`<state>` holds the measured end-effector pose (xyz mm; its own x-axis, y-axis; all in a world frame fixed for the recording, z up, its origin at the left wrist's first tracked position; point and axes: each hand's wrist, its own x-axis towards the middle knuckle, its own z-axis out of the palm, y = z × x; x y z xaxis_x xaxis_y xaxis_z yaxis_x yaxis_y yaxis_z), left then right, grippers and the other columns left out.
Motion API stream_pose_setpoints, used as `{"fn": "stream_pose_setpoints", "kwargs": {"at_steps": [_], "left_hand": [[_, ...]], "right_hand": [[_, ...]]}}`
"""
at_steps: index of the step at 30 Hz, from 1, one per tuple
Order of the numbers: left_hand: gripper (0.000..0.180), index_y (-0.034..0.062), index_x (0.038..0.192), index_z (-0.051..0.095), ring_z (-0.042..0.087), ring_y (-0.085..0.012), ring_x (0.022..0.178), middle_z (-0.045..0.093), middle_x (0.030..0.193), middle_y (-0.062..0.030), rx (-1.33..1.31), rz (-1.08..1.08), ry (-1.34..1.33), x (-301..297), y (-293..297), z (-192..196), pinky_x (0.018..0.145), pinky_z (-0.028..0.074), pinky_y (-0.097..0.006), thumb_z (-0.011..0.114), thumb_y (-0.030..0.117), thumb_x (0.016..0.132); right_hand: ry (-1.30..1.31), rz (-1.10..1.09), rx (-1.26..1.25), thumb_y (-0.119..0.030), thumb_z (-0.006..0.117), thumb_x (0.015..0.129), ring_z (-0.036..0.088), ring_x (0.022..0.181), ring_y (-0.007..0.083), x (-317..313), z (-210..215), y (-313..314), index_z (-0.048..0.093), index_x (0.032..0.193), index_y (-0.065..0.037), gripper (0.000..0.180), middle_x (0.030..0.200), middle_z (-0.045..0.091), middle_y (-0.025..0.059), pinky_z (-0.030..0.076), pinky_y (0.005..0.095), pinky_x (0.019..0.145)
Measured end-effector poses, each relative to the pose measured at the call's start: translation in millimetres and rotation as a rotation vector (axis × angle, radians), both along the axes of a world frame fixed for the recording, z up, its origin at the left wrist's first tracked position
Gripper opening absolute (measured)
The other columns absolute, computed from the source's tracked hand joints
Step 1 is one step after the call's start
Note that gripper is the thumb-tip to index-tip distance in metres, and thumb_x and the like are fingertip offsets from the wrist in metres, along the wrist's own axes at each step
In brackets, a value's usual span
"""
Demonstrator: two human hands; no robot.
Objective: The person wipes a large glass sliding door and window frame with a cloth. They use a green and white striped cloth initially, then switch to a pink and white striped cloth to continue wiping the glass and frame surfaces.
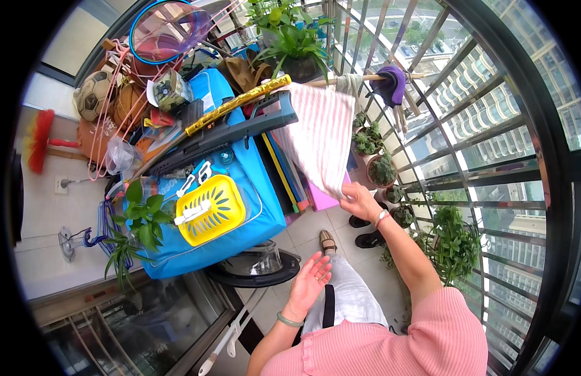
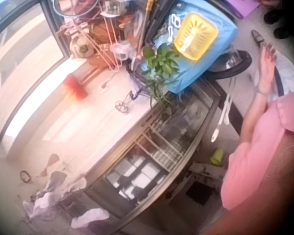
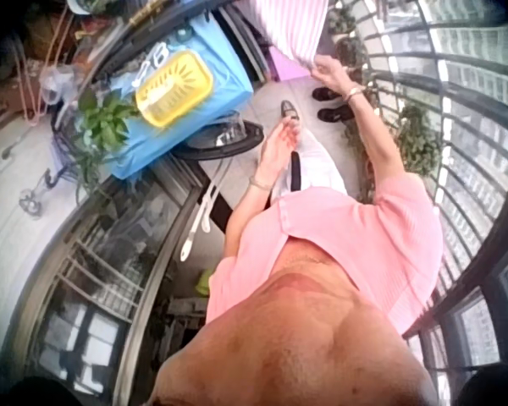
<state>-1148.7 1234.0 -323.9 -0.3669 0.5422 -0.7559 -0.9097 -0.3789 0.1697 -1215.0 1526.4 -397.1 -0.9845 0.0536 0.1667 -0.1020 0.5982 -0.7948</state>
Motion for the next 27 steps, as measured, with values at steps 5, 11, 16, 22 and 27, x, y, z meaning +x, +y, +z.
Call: {"fn": "stream_pose_setpoints", "kwargs": {"at_steps": [5,11,16,22,27], "left_hand": [[0.035,0.0091,0.136,0.052,0.059,-0.0200,0.114,0.060,0.130,-0.0089,-0.108,-0.079,0.115,23.7,-15.8,-0.5,0.096,0.048,-0.036,0.047,0.026,0.105],[0.036,0.0094,0.135,0.053,0.059,-0.0174,0.111,0.061,0.128,-0.0076,-0.078,-0.174,0.252,74.1,-65.1,-9.1,0.095,0.049,-0.036,0.050,0.028,0.104],[0.048,0.0108,0.138,0.049,0.058,-0.0193,0.116,0.058,0.131,-0.0053,0.100,-0.027,0.514,168.5,-157.1,-41.4,0.100,0.047,-0.037,0.058,0.036,0.098],[0.056,0.0115,0.141,0.048,0.056,-0.0215,0.121,0.057,0.134,-0.0047,-0.339,-0.026,1.003,283.9,-321.3,34.6,0.104,0.044,-0.038,0.064,0.037,0.094],[0.062,0.0120,0.143,0.047,0.054,-0.0234,0.125,0.056,0.136,-0.0043,-0.961,0.123,1.327,386.6,-419.6,99.1,0.107,0.041,-0.039,0.069,0.037,0.090]], "right_hand": [[-0.156,-0.187,-0.326,-0.011,0.056,0.082,0.047,0.063,0.0175,73.5,76.8,-55.5,0.054,0.093,0.004,0.019,0.074,0.048,0.0170,0.044,0.0330,0.060],[-0.103,0.093,-0.324,-0.010,0.058,0.086,0.064,0.092,0.0294,155.0,137.4,-155.5,0.058,0.112,0.003,0.029,0.100,0.064,0.0196,0.051,0.0386,0.082],[-0.187,0.806,-0.178,-0.018,0.059,0.090,0.064,0.096,0.0420,223.2,182.0,-318.7,0.050,0.130,0.004,0.047,0.118,0.061,0.0271,0.051,0.0470,0.084],[-0.305,1.200,-0.143,-0.022,0.060,0.096,0.066,0.069,0.0345,297.4,212.3,-475.2,0.053,0.139,-0.011,0.044,0.094,0.070,0.0168,0.054,0.0409,0.069],[-0.185,1.424,-0.305,-0.011,0.061,0.097,0.069,0.093,0.0273,336.6,233.2,-578.8,0.070,0.113,-0.001,0.021,0.103,0.071,0.0157,0.054,0.0347,0.086]]}}
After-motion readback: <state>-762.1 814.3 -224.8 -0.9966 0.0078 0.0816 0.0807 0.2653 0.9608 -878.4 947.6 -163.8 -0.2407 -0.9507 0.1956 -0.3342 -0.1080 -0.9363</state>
